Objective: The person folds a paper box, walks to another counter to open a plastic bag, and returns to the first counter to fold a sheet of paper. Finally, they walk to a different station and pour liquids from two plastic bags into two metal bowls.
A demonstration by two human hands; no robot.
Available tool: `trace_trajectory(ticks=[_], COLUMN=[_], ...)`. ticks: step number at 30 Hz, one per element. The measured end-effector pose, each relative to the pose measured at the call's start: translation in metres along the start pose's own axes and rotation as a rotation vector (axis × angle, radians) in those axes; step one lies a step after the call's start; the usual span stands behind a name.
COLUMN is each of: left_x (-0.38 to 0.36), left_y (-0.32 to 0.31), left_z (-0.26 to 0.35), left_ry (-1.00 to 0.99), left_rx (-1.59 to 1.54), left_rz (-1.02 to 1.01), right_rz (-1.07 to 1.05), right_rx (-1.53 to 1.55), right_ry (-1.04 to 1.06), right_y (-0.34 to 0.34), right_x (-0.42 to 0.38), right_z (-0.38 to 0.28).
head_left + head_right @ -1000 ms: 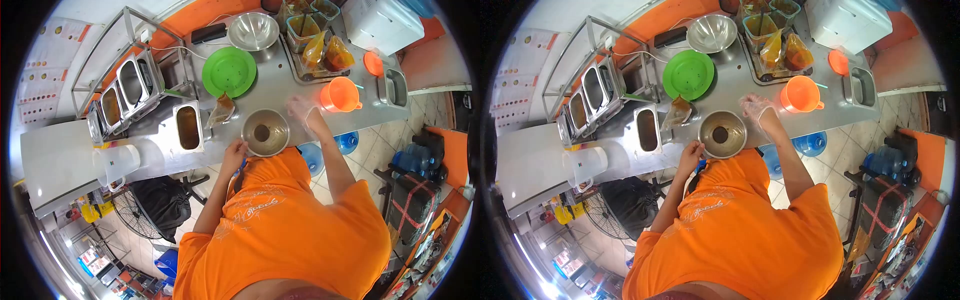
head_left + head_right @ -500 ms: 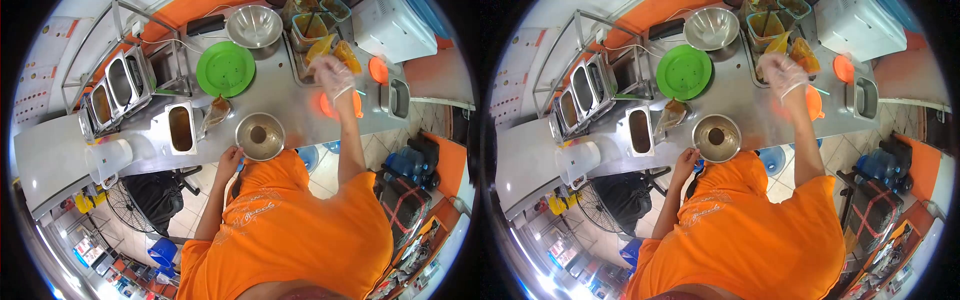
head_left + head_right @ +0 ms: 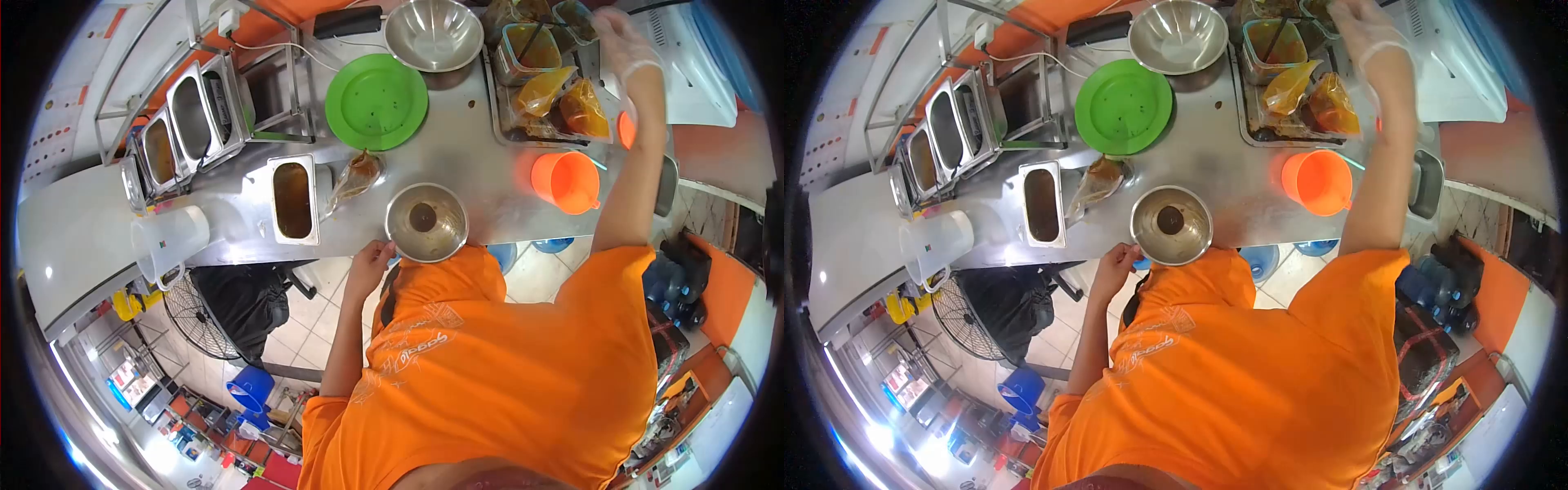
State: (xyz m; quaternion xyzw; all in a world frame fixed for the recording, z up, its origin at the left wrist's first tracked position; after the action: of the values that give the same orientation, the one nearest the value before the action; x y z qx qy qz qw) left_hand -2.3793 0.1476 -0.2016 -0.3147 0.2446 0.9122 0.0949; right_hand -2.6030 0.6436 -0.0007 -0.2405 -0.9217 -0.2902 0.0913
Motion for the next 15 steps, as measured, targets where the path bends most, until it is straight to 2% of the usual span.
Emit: trace_trajectory(ticks=[2, 4, 5, 7, 9, 10, 11, 12, 13, 14, 15], left_x=[-0.002, -0.001, 0.000, -0.002, -0.006, -0.009, -0.013, -0.015, -0.016, -0.018, -0.019], left_y=[0.000, -0.002, -0.003, -0.003, 0.001, 0.002, 0.002, 0.002, 0.004, 0.000, -0.003], left_z=[0.001, -0.001, -0.001, 0.008, 0.029, 0.037, 0.045, 0.052, 0.059, 0.064, 0.070], left_ry=[0.008, 0.011, 0.006, -0.013, -0.122, -0.119, -0.120, -0.124, -0.129, -0.137, -0.147], left_rx=[-0.032, -0.019, 0.002, 0.080, 0.338, 0.347, 0.527, 0.709, 0.722, 0.736, 0.749], left_rz=[0.035, 0.044, 0.056, 0.070, 0.115, 0.115, 0.082, 0.046, 0.044, -0.056, -0.154], right_rz=[-0.002, -0.123, -0.129, -0.216, -0.231, -0.241, -0.240, -0.158, -0.074, 0.057, 0.064], right_rx=[-0.344, -0.354, -0.361, -0.600, -0.703, -0.803, -0.796, -0.814, -0.832, -0.817, -0.811], right_ry=[-0.153, -0.507, -0.506, -0.470, -0.443, -0.409, -0.418, -0.432, -0.447, -0.409, -0.420], right_y=[0.024, 0.033, 0.035, 0.035, 0.027, 0.023, 0.020, 0.019, 0.019, 0.020, 0.019], right_x=[-0.015, -0.044, -0.057, -0.086, -0.107, -0.115, -0.121, -0.124, -0.126, -0.128, -0.129], right_z=[-0.002, 0.020, 0.032, 0.052, 0.048, 0.047, 0.059, 0.075, 0.087, 0.089, 0.098])
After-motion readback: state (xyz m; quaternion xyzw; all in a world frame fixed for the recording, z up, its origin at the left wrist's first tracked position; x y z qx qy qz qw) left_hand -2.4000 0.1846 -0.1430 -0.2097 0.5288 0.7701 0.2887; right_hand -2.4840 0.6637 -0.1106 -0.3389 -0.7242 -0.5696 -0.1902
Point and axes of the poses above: each hand's wrist, its own x-axis towards the middle knuckle, its own y-axis out of the back of the hand, z = x × y, the point moved 5 cm from there along x, towards the middle knuckle, and after that the axes turned 8 degrees about z, right-handed, at the moved point
